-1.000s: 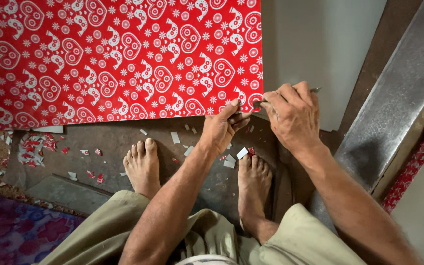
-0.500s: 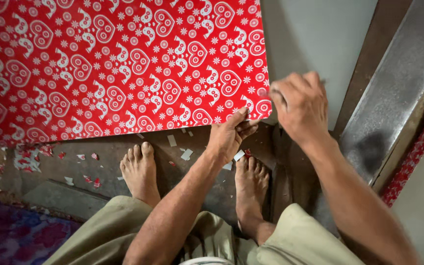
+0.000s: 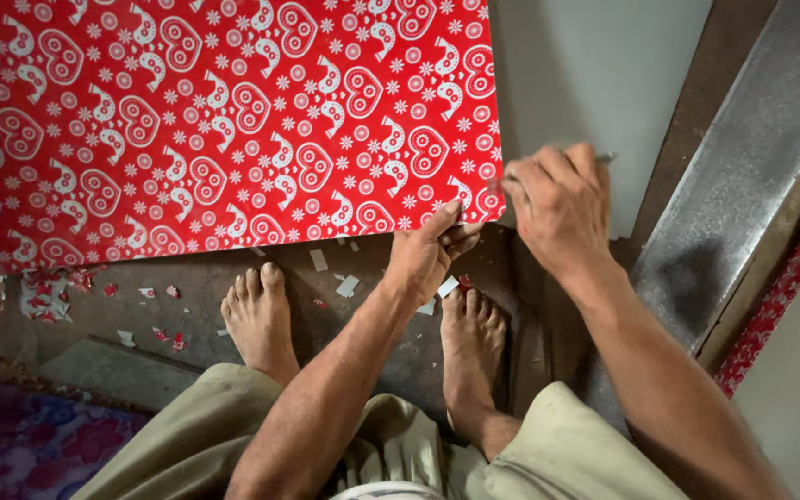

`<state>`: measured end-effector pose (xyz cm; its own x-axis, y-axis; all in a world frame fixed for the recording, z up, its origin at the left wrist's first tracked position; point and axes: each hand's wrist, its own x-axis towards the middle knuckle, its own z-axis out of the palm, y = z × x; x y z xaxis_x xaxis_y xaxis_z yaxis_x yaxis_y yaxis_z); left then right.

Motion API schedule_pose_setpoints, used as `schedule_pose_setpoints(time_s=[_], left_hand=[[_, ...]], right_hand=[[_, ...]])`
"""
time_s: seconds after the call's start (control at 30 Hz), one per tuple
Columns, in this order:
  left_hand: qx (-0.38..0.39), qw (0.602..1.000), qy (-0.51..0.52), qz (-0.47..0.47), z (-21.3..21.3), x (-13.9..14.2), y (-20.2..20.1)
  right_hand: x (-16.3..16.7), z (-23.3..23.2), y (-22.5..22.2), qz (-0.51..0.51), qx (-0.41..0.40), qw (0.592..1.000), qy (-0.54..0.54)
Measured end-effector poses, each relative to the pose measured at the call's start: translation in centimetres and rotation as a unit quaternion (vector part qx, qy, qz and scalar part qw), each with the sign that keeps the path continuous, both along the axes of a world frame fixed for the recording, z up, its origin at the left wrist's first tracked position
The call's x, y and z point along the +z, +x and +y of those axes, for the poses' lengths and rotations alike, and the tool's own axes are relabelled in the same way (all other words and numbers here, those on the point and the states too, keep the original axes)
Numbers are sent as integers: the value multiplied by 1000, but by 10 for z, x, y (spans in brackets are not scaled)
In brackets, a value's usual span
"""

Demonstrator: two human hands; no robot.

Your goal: The person sits on the floor and uses large shears to trim the edges of stacked white paper sheets. They repeatedly flip the stack to cut both sides, removing small offcuts and leaving trimmed sheets.

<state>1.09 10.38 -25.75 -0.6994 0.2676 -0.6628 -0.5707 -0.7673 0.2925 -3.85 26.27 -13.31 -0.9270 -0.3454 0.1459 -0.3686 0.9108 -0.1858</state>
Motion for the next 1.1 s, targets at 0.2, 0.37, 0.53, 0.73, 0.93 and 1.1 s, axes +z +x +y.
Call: schedule_pose_setpoints(time_s=[0.2, 0.37, 0.53, 0.73, 0.93, 1.1], left_hand=[[27, 1000, 5, -5, 3, -9, 0], [27, 999, -32, -8, 5, -15, 1], [14, 998, -37, 44, -1, -14, 1], [-33, 999, -24, -2, -8, -1, -10], [-28, 999, 15, -22, -4, 3, -14], [-17, 999, 23, -27, 5, -16, -15]], right_hand=[[-16, 4, -21, 48, 21, 999, -1], [-11, 5, 22, 7, 60, 998, 2], [-3, 5, 30, -56, 39, 996, -49], [-8, 15, 65, -112, -22, 986, -119], [-55, 32, 162, -266, -311, 912, 9], [-102, 34, 236, -434, -408, 801, 57]])
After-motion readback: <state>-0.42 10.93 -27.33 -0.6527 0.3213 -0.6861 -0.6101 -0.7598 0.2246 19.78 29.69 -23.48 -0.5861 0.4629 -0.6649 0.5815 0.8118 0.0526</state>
